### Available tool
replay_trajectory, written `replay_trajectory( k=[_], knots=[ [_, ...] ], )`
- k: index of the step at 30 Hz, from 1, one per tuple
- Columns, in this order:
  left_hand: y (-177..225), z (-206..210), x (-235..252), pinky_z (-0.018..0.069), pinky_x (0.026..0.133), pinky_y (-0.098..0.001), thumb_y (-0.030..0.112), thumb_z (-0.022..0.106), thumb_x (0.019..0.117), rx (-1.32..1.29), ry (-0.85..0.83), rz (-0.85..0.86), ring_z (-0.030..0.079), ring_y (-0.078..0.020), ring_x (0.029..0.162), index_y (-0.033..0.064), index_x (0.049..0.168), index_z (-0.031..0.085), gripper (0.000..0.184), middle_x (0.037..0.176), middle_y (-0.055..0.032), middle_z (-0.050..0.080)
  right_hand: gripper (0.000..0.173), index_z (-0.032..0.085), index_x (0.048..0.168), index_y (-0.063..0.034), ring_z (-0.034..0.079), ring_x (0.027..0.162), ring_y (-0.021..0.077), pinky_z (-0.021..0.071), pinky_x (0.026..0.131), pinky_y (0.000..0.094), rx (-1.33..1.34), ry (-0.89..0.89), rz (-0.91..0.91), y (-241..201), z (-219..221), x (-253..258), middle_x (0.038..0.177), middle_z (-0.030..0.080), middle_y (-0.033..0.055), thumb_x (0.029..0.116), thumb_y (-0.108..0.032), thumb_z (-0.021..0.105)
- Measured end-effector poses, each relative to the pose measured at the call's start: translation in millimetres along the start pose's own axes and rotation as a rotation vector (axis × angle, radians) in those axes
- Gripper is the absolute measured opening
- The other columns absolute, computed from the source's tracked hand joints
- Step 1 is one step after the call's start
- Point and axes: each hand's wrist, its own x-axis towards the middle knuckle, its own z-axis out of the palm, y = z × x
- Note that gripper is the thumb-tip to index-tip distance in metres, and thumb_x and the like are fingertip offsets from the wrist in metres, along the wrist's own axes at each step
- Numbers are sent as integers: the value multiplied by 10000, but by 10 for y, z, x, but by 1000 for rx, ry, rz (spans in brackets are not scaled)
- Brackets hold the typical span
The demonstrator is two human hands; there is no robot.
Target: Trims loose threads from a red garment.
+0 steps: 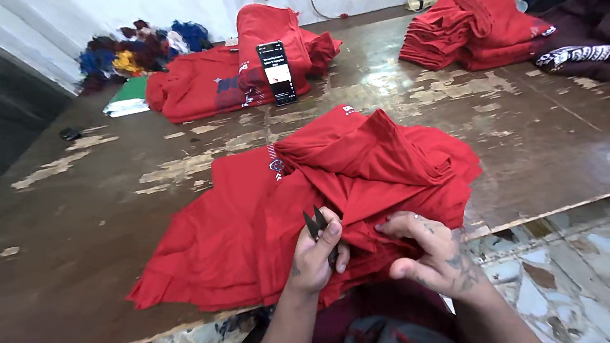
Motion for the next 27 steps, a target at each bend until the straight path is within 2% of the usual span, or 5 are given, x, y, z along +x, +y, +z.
replay_trajectory(
  k=[3,6,14,23,27],
  knots=[
    [9,12,-9,486,437,-146,331,593,1031,50,-8,5,544,24,488,173,961,605,174,713,98,601,489,667,973,-43,695,766,212,560,795,399,-171,36,-40,-25,151,99,804,705,92,1032,-506,519],
    [11,13,-18,481,438,-147,337,578,1039,69,-33,1,543,26,489,172,966,592,181,696,103,589,280,667,940,-42,726,903,223,551,911,394,-95,-9,-113,34,118,68,897,741,107,1064,-237,510],
    [-20,42,-36,490,461,-138,325,550,1056,168,-46,32,543,36,513,162,962,574,190,723,106,581,290,618,940,-14,706,1108,247,475,1087,429,157,-21,-127,88,4,-58,1046,739,179,1074,-223,468],
    [820,506,35,559,776,-512,193,531,1024,1622,-358,40,722,-356,932,-24,1278,671,362,1065,-197,731,300,683,842,-10,661,916,238,510,878,296,186,122,-45,27,105,-48,845,663,177,992,-253,592],
    [706,185,-27,476,571,-387,216,457,1017,1797,-513,576,660,-236,727,182,1160,720,302,883,-42,691,267,641,824,-39,600,905,202,485,854,289,229,147,-58,71,164,-91,872,599,141,958,-267,604]
  ],
)
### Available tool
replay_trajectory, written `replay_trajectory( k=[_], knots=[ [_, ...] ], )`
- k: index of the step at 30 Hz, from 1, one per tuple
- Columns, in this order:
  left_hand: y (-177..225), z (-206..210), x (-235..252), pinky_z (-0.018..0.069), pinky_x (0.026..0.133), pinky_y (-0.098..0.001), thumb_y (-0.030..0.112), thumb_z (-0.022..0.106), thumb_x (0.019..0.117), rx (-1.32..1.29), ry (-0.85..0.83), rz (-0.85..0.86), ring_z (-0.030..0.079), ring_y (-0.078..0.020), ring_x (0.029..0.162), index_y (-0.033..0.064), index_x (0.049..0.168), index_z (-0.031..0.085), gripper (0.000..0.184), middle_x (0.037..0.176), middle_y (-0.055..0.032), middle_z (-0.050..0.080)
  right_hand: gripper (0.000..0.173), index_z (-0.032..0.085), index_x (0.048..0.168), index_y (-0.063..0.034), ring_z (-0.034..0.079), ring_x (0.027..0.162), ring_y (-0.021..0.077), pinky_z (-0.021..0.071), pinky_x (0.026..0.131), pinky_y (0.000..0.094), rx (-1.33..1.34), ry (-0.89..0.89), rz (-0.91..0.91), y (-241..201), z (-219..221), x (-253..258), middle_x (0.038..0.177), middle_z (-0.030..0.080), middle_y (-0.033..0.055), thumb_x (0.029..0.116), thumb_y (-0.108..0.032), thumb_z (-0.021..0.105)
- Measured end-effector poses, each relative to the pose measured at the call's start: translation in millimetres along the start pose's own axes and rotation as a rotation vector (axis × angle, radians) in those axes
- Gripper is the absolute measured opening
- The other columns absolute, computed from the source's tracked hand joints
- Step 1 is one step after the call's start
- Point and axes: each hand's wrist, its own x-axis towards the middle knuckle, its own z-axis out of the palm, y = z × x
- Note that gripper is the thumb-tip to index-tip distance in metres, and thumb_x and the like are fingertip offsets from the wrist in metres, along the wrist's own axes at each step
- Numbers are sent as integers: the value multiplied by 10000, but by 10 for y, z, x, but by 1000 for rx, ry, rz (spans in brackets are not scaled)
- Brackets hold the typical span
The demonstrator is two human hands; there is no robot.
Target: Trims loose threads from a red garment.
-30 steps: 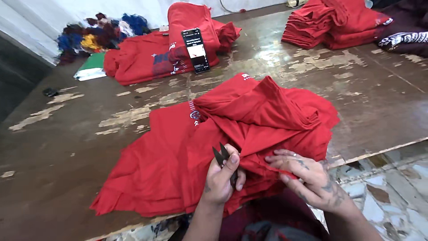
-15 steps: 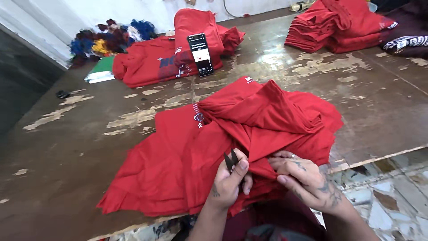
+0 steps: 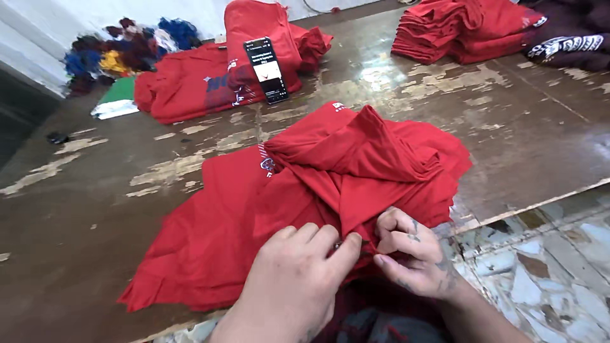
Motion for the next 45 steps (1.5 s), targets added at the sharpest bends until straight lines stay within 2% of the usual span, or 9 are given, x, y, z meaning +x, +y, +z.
replay_trajectory(
  k=[7,19,23,26,29,33,35,41,45],
  knots=[
    [162,-76,146,452,502,-373,79,495,931,-11,-38,55,642,-247,631,139,1136,750,333,878,-74,720,246,665,815,-45,583,895,204,464,870,298,-23,12,-8,-31,-13,-7,837,582,127,941,-256,642],
    [105,-57,41,421,524,-369,104,505,945,8,19,22,614,-235,633,154,1153,745,322,861,-72,709,243,679,862,-107,594,947,177,439,1001,380,-96,22,-75,-65,28,-97,856,573,64,978,-314,626],
    [11,28,-7,482,506,-324,415,569,992,-220,172,-289,605,-166,597,64,1106,709,395,747,-52,652,442,637,735,-50,675,866,280,491,982,456,-79,-30,-70,-116,-10,16,732,634,130,1016,-388,587],
    [8,285,-49,448,506,-263,426,646,959,-526,118,-574,535,-75,550,42,936,718,392,660,-10,603,444,538,753,-57,668,1049,246,544,962,366,-93,-45,-84,-92,-67,-23,958,654,154,1032,-402,563],
    [117,525,-29,444,588,-173,180,606,988,-999,217,-553,529,-6,649,6,850,639,225,742,-2,591,556,542,733,-41,705,985,214,591,837,317,-171,-18,-100,-50,-90,33,995,691,173,1041,-503,526],
    [130,671,-67,495,513,-138,231,623,1009,-1563,463,-551,566,38,577,150,927,631,115,759,100,615,529,696,1013,-21,699,851,189,581,743,302,-346,-81,-3,-45,-15,176,931,703,138,1022,-527,539],
    [95,710,-94,508,491,-160,277,631,1006,-1732,497,-571,580,15,543,174,939,635,123,735,91,628,326,713,975,-39,715,880,209,591,785,317,-363,-118,-27,-29,8,187,951,722,132,1027,-335,589],
    [90,694,-146,525,475,-169,341,568,1042,-1831,469,-573,606,-5,532,179,988,600,174,742,72,643,297,645,930,3,717,1031,198,585,908,305,-76,-157,2,-22,-180,103,1062,728,175,1061,-238,533],
    [99,707,-120,526,475,-170,327,594,1031,-1816,465,-567,602,-4,528,180,976,614,158,735,72,641,486,680,1109,-15,707,936,188,580,855,338,-285,-128,63,-83,-19,139,993,728,124,1026,-476,553]
  ],
)
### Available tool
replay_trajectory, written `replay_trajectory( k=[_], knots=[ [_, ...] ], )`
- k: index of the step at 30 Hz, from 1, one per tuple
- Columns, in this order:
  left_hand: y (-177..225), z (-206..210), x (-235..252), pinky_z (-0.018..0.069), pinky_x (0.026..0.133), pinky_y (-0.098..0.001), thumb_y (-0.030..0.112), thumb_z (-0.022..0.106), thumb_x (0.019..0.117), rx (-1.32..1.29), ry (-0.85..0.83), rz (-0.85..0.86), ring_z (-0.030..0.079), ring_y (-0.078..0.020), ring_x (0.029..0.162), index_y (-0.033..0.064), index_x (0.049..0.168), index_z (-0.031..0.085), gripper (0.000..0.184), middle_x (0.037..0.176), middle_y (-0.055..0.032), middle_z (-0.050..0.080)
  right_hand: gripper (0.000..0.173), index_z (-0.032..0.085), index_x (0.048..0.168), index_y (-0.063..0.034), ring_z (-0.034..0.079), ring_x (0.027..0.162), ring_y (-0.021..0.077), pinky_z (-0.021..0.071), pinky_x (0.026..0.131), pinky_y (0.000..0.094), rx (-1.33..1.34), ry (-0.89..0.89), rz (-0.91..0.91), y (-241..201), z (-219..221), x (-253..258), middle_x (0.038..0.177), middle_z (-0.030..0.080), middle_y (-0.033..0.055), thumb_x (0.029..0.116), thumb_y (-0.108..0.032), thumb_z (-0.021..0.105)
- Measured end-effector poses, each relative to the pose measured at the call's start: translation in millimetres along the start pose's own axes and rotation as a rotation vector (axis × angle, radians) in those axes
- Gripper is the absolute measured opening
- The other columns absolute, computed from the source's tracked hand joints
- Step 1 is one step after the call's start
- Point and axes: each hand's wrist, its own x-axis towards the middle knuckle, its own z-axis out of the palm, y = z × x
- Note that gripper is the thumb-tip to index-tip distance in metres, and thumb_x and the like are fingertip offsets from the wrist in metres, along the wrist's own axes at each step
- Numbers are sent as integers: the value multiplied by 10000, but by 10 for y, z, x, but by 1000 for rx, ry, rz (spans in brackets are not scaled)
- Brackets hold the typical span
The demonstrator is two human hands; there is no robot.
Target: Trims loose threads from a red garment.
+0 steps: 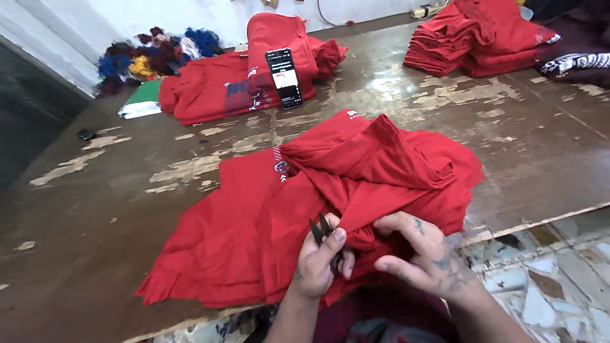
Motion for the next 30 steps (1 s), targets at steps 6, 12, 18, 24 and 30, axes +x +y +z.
replay_trajectory(
  k=[6,12,18,24,30],
  knots=[
    [14,10,-23,527,469,-175,325,586,1034,-24,36,-16,600,-11,512,174,970,607,166,719,69,636,310,653,898,-9,706,1060,226,570,936,322,142,-46,-75,66,-124,-67,1093,723,179,1071,-229,518],
    [1,8,-1,522,468,-166,330,601,1025,2,19,-28,593,0,519,177,967,616,165,738,76,637,524,694,1120,-6,716,913,176,587,835,328,15,12,32,-3,-20,-6,982,740,120,1029,-500,542],
    [20,-6,-7,521,468,-170,327,584,1035,16,16,-17,588,-4,507,175,969,604,167,715,75,626,296,664,912,-24,725,972,229,560,931,371,100,-23,-109,78,-34,-15,985,748,140,1070,-218,506],
    [-4,-14,9,519,478,-162,325,591,1031,-3,10,-35,594,0,519,180,972,616,159,722,77,641,320,674,924,-42,679,1055,262,522,994,390,233,-4,-151,129,-54,-162,1041,711,169,1064,-289,525],
    [212,14,11,471,515,-151,208,560,1035,705,-5,-6,560,21,599,70,1137,533,174,799,72,622,355,676,911,-55,656,1025,258,485,1012,402,273,19,-176,131,-21,-166,953,675,152,1060,-324,499]
  ],
)
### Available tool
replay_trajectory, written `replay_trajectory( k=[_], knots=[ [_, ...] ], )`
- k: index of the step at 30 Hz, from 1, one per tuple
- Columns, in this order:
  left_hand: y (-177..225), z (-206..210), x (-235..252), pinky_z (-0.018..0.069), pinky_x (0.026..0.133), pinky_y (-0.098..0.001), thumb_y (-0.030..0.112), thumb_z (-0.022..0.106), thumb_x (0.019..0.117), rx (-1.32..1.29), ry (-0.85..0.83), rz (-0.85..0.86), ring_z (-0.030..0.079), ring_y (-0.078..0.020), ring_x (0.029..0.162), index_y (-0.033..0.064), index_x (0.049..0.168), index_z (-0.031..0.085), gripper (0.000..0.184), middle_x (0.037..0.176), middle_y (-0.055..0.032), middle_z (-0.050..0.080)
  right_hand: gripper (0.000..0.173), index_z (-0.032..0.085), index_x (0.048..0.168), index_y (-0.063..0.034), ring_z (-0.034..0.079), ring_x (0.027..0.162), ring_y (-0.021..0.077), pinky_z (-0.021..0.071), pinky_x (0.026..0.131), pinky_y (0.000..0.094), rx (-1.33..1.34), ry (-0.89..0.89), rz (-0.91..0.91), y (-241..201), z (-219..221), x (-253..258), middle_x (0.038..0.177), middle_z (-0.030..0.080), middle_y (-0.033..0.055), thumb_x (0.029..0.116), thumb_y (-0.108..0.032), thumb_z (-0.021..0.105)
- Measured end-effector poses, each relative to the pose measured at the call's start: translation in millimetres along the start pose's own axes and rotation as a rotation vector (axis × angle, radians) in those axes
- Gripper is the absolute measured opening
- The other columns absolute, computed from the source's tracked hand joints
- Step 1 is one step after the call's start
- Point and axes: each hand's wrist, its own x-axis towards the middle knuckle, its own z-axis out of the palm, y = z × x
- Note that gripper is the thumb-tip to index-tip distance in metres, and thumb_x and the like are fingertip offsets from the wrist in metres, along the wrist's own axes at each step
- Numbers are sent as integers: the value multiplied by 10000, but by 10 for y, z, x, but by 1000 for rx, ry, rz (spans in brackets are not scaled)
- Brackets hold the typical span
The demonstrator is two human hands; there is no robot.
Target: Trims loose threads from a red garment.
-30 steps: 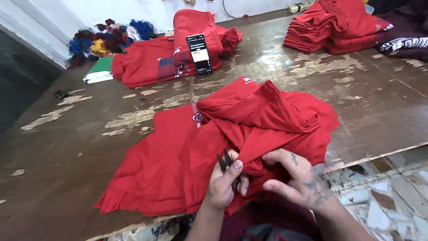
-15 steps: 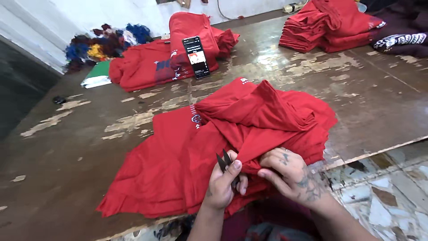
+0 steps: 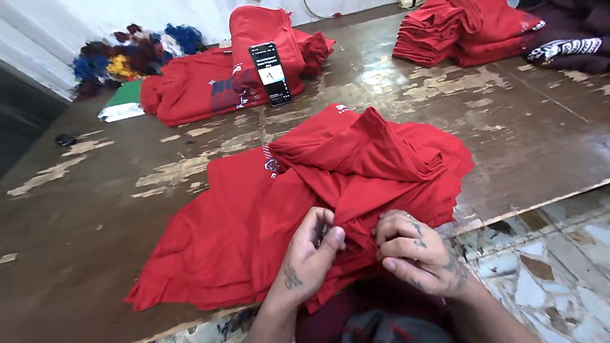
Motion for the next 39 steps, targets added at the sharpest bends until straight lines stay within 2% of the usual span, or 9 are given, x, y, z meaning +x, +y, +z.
replay_trajectory(
  k=[3,9,14,18,20,23,26,34,39],
  knots=[
    [202,-102,-48,541,604,-342,311,581,967,733,-13,166,659,-152,752,18,1277,632,430,938,-54,698,364,691,890,-60,653,986,279,474,1009,421,-15,3,2,-32,-8,8,885,660,146,1046,-329,501],
    [504,-171,-92,492,574,-381,199,509,979,1089,-179,483,671,-246,736,152,1149,737,288,900,-70,708,382,689,852,-58,662,968,279,448,1064,430,-47,-7,-24,-36,-2,43,749,641,101,1061,-315,500],
    [407,-122,-69,526,552,-365,115,498,964,1023,-146,514,701,-224,712,153,1114,762,306,885,-66,730,407,713,857,-99,647,980,283,398,1100,464,-79,-28,-75,-34,5,-8,721,619,75,1066,-371,494],
    [242,-164,-122,501,622,-205,383,586,1014,593,78,267,603,-50,727,30,1186,650,398,897,-37,668,632,628,729,-110,673,1047,238,421,1144,479,-98,-44,-116,-198,-150,-4,702,601,44,1047,-604,394],
    [133,-58,-91,379,516,-132,447,662,966,370,213,147,451,37,572,3,1119,660,470,695,63,522,476,668,873,-85,677,1048,221,482,1075,435,-132,-5,-102,-238,-214,163,847,672,76,1079,-460,460],
    [83,154,-37,400,499,-134,204,676,940,96,143,91,471,50,544,14,892,667,196,637,83,538,275,699,1214,-73,681,1069,291,538,967,449,-348,-70,73,-108,-61,462,1111,711,150,976,-181,612],
    [71,155,-38,448,571,-98,290,635,1015,-159,39,326,545,69,642,112,911,654,207,747,88,610,216,738,1054,-5,719,774,194,587,736,328,-236,-46,133,115,69,534,872,751,125,899,-56,596],
    [114,148,33,445,528,-171,456,600,997,286,132,158,522,14,583,6,938,722,470,692,21,618,215,686,1078,49,614,691,78,521,668,203,1,-74,177,180,-31,485,793,682,109,943,-89,590],
    [117,176,-33,469,565,-201,208,601,1004,395,98,239,567,-60,594,-10,841,685,285,689,-65,638,240,730,1030,72,701,790,132,560,764,248,-14,-136,241,65,-59,561,871,744,159,988,-125,599]
  ],
)
